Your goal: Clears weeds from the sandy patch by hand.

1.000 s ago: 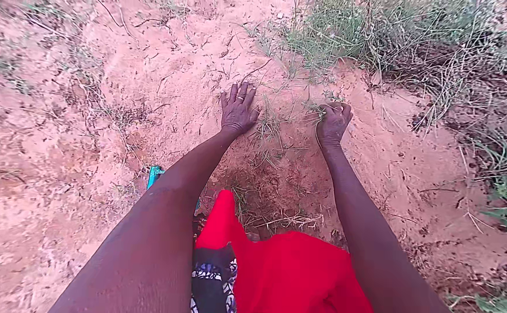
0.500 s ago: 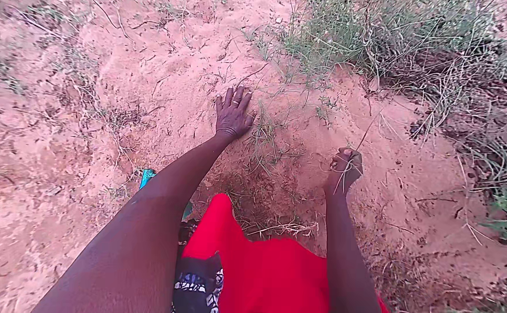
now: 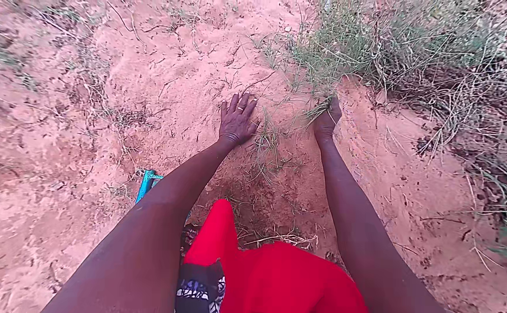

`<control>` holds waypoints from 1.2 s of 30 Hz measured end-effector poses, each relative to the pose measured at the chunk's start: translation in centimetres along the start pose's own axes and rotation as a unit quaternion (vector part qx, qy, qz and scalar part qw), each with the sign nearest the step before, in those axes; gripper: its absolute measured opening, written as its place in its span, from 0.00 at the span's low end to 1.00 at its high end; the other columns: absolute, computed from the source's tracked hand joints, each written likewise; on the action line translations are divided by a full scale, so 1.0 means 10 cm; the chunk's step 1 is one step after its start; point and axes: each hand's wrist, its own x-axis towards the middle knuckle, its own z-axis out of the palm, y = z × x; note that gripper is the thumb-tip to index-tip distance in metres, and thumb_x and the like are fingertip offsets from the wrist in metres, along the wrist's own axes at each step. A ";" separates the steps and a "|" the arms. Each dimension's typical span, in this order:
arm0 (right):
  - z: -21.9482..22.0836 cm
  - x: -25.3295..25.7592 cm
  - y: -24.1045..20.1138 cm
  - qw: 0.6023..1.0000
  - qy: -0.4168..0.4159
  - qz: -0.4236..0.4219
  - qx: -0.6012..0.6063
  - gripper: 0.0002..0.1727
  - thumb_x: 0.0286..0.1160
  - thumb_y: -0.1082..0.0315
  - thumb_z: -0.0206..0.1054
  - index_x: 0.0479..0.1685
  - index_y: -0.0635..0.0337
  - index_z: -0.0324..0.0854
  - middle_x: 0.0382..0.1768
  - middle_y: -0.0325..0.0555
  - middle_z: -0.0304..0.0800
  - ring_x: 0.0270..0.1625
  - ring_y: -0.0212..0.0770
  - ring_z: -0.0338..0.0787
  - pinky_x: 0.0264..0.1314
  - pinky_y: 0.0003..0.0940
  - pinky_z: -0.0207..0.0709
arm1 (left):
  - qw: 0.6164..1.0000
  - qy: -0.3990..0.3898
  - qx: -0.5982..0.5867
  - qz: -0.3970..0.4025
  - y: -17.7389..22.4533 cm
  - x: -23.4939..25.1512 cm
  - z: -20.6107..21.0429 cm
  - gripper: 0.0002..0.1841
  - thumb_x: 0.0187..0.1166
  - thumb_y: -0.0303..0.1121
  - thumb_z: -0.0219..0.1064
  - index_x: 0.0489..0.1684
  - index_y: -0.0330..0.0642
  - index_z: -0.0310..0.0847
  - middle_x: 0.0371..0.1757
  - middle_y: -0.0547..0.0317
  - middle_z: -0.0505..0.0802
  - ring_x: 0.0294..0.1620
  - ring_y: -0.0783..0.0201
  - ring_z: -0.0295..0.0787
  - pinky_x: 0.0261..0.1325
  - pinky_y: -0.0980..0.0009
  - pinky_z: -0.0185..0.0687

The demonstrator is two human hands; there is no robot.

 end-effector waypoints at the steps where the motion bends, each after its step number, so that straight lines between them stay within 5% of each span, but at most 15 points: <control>1: 0.02 0.02 0.02 0.992 0.027 0.051 0.115 0.12 0.89 0.74 0.52 0.55 0.70 0.81 0.41 0.47 0.87 0.40 0.32 0.86 0.49 0.26 0.81 | 1.000 0.000 0.000 0.001 0.00 0.00 0.00 0.35 0.83 0.59 0.47 0.90 0.59 0.64 0.95 0.58 0.62 0.96 0.42 0.47 0.87 0.30 0.39; 2: 0.01 0.04 0.01 0.965 0.056 0.116 0.230 0.12 0.93 0.71 0.48 0.48 0.62 0.78 0.30 0.35 0.81 0.26 0.25 0.80 0.33 0.20 0.79 | 1.000 0.000 0.001 0.001 -0.01 0.01 0.00 0.35 0.83 0.59 0.46 0.90 0.59 0.64 0.95 0.58 0.62 0.96 0.42 0.47 0.88 0.30 0.39; 4: -0.12 -0.03 -0.04 0.908 0.087 0.239 0.334 0.17 0.96 0.63 0.45 0.39 0.54 0.76 0.17 0.29 0.71 0.13 0.25 0.67 0.17 0.21 0.65 | 1.000 -0.001 0.005 0.000 -0.02 -0.01 0.01 0.35 0.83 0.59 0.46 0.90 0.59 0.65 0.94 0.58 0.62 0.95 0.42 0.48 0.87 0.30 0.39; 8: -0.47 -0.52 -0.12 0.920 0.071 0.276 0.269 0.14 0.93 0.64 0.49 0.34 0.50 0.73 0.15 0.28 0.63 0.11 0.26 0.59 0.14 0.21 0.60 | 1.000 0.005 0.005 0.002 -0.01 0.00 0.00 0.35 0.83 0.60 0.45 0.90 0.59 0.65 0.95 0.58 0.62 0.96 0.42 0.48 0.88 0.30 0.39; 12: -1.03 -1.12 -0.26 0.930 0.100 0.301 0.189 0.15 0.90 0.74 0.51 0.30 0.58 0.75 0.09 0.27 0.61 0.08 0.24 0.59 0.11 0.19 0.56 | 1.000 -0.004 -0.005 -0.004 -0.01 -0.01 0.01 0.34 0.84 0.58 0.48 0.90 0.59 0.64 0.95 0.58 0.62 0.96 0.42 0.47 0.88 0.30 0.38; 14: -1.23 -1.22 -0.21 0.955 0.098 0.252 0.119 0.09 0.86 0.75 0.56 0.35 0.60 0.77 0.15 0.26 0.69 0.14 0.19 0.66 0.18 0.16 0.63 | 1.000 0.003 -0.003 -0.006 -0.01 0.01 0.01 0.34 0.84 0.58 0.48 0.90 0.59 0.65 0.95 0.58 0.62 0.95 0.41 0.48 0.87 0.30 0.39; 16: -1.24 -1.08 -0.13 0.982 0.059 0.176 0.019 0.07 0.80 0.70 0.68 0.46 0.66 0.83 0.31 0.34 0.83 0.31 0.20 0.79 0.40 0.19 0.75 | 1.000 -0.008 -0.003 -0.008 -0.01 -0.01 0.00 0.34 0.84 0.58 0.48 0.90 0.59 0.64 0.95 0.58 0.61 0.96 0.42 0.46 0.88 0.30 0.37; 19: -0.88 -0.40 -0.07 0.982 -0.045 0.115 -0.143 0.19 0.79 0.56 0.73 0.55 0.62 0.87 0.45 0.55 0.92 0.48 0.48 0.90 0.56 0.53 0.79 | 1.000 -0.007 -0.007 -0.007 0.00 0.01 0.01 0.34 0.84 0.59 0.47 0.90 0.59 0.64 0.95 0.59 0.61 0.96 0.42 0.46 0.88 0.30 0.37; 21: -0.51 0.07 -0.21 0.945 -0.139 0.151 -0.253 0.19 0.81 0.59 0.68 0.61 0.63 0.87 0.59 0.66 0.91 0.66 0.64 0.87 0.70 0.66 0.72 | 1.000 0.006 -0.006 -0.001 -0.01 -0.01 0.01 0.34 0.83 0.59 0.48 0.90 0.59 0.66 0.94 0.58 0.63 0.95 0.41 0.48 0.87 0.29 0.40; 25: 0.09 0.55 -0.45 0.880 -0.276 0.165 -0.350 0.24 0.78 0.65 0.66 0.67 0.72 0.79 0.71 0.75 0.79 0.77 0.69 0.78 0.76 0.67 0.69 | 1.000 0.011 -0.007 -0.001 -0.01 -0.01 0.02 0.35 0.83 0.60 0.49 0.89 0.59 0.66 0.94 0.59 0.63 0.95 0.42 0.49 0.88 0.30 0.40; 28: 0.33 0.48 -0.41 0.917 -0.256 0.103 -0.286 0.24 0.85 0.64 0.62 0.73 0.73 0.76 0.72 0.74 0.80 0.79 0.67 0.78 0.83 0.61 0.66 | 1.000 0.014 -0.007 0.003 -0.01 -0.02 0.02 0.34 0.83 0.59 0.49 0.89 0.58 0.67 0.94 0.58 0.64 0.95 0.42 0.50 0.87 0.30 0.40; 31: 0.36 0.36 -0.16 0.991 -0.111 0.056 -0.055 0.18 0.88 0.69 0.58 0.65 0.75 0.79 0.51 0.63 0.90 0.55 0.47 0.90 0.66 0.41 0.80 | 1.000 0.022 -0.003 0.006 -0.03 0.00 0.02 0.34 0.82 0.59 0.49 0.89 0.59 0.67 0.94 0.59 0.65 0.95 0.42 0.51 0.87 0.31 0.41; 34: 0.21 0.20 -0.08 0.971 -0.022 0.173 0.161 0.08 0.87 0.73 0.54 0.53 0.67 0.75 0.32 0.41 0.75 0.29 0.28 0.75 0.37 0.26 0.75 | 1.000 0.015 -0.001 0.005 -0.04 -0.03 0.03 0.34 0.83 0.59 0.48 0.89 0.59 0.67 0.94 0.58 0.65 0.95 0.42 0.51 0.87 0.30 0.41; 36: 0.03 -0.03 -0.12 0.950 0.007 0.223 0.217 0.04 0.88 0.72 0.56 0.50 0.62 0.74 0.28 0.35 0.73 0.24 0.25 0.72 0.31 0.23 0.73 | 1.000 0.016 -0.006 0.005 -0.04 -0.01 0.03 0.34 0.83 0.59 0.48 0.89 0.59 0.67 0.94 0.57 0.64 0.95 0.41 0.51 0.87 0.31 0.40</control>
